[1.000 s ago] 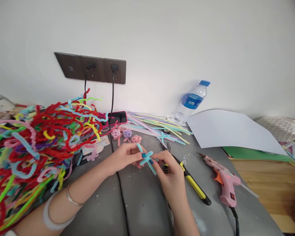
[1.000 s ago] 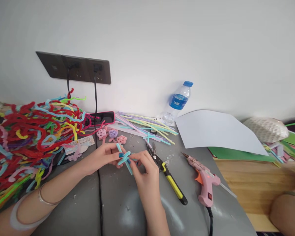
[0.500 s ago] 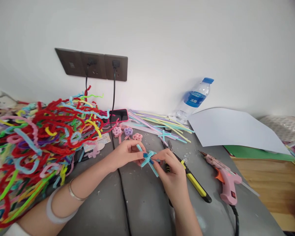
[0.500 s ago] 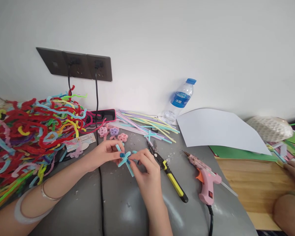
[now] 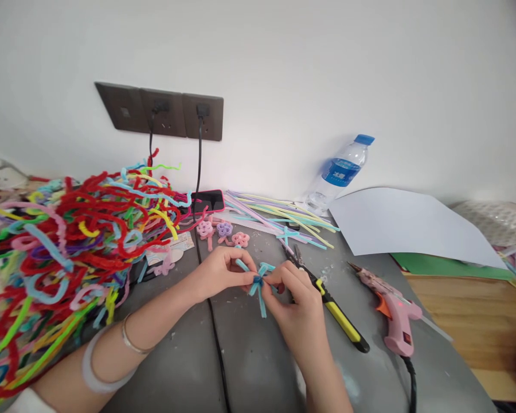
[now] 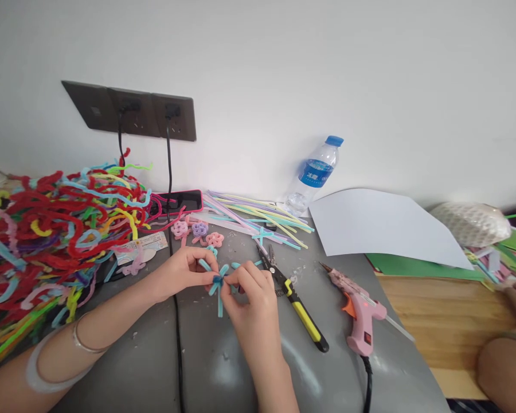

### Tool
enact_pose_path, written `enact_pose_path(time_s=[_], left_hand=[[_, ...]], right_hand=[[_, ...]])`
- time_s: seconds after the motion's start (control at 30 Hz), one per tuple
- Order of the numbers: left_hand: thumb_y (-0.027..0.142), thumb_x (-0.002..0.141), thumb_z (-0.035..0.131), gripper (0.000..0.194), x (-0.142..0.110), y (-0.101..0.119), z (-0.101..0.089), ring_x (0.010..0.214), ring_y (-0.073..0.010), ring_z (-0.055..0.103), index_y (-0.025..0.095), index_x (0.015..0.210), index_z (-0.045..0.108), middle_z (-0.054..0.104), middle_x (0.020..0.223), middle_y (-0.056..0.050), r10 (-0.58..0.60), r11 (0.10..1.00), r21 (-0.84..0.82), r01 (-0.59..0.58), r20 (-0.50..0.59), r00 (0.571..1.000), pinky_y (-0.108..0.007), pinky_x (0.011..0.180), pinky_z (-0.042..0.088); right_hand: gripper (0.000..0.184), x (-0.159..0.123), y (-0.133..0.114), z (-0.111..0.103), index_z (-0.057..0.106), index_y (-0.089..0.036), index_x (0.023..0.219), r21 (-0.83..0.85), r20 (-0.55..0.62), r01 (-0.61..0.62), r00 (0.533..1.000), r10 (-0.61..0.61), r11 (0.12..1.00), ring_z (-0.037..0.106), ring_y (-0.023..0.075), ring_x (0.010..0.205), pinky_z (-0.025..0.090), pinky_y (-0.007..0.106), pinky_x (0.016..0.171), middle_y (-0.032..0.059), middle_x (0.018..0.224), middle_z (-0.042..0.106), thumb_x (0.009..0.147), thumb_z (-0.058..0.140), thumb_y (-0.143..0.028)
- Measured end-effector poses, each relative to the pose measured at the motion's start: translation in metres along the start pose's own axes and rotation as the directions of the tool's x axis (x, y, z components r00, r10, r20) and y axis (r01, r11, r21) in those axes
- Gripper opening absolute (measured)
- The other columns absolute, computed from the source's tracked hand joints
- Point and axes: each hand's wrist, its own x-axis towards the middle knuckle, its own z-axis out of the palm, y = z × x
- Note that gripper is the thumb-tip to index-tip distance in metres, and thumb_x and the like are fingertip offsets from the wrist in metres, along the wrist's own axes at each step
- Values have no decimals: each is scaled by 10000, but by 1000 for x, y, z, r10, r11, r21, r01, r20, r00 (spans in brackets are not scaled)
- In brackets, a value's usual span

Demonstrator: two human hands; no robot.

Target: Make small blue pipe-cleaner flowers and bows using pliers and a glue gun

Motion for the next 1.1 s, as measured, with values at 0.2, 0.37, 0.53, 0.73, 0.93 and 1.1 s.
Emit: enact_pose_path(time_s=[0.2,0.37,0.53,0.73,0.93,1.1], left_hand=[[320,722,777,251,0,4,-1,609,-120,624,129,724,614,634,656,-3,46,997,-52,-53,-133,990,-236,614,513],[344,726,774,271,0,5,-1,647,-127,626,129,773,615,627,714,-8,40,996,-80,-49,-114,993,-253,632,525],[352,741,763,275,0,3,1,685,-125,624,122,838,648,630,776,-26,-20,997,-74,16,-58,998,-254,650,546],[393,745,756,292,1,-2,0,734,-138,620,129,829,664,635,791,-31,-37,999,-36,36,-31,999,-270,676,563],[357,741,766,259,0,1,-2,667,-126,615,117,784,676,654,702,-26,-82,996,-29,84,55,995,-275,690,538],[334,714,790,248,0,-3,-1,649,-123,628,117,776,686,673,683,-29,-131,991,-32,133,74,989,-257,672,536]], right_hand=[[168,-4,6,-3,608,-240,1043,367,107,-264,965,241,892,632,186,791,481,304,712,24,858,680,876,596,-238],[204,-4,6,1,618,-225,1051,553,105,-357,926,362,753,634,162,673,527,287,629,22,793,690,868,629,-314],[201,-3,10,2,629,-214,1006,605,72,-350,919,388,716,690,189,746,568,316,680,59,880,717,851,659,-339],[251,-5,15,3,607,-226,1045,623,103,-370,912,397,689,699,198,734,567,330,701,41,815,740,832,684,-334],[215,-5,18,2,633,-221,969,678,193,-406,903,385,612,687,175,701,548,297,685,18,764,721,814,712,-347],[201,-4,20,4,671,-205,884,648,165,-401,904,394,648,651,171,720,518,273,645,34,809,699,807,709,-387]])
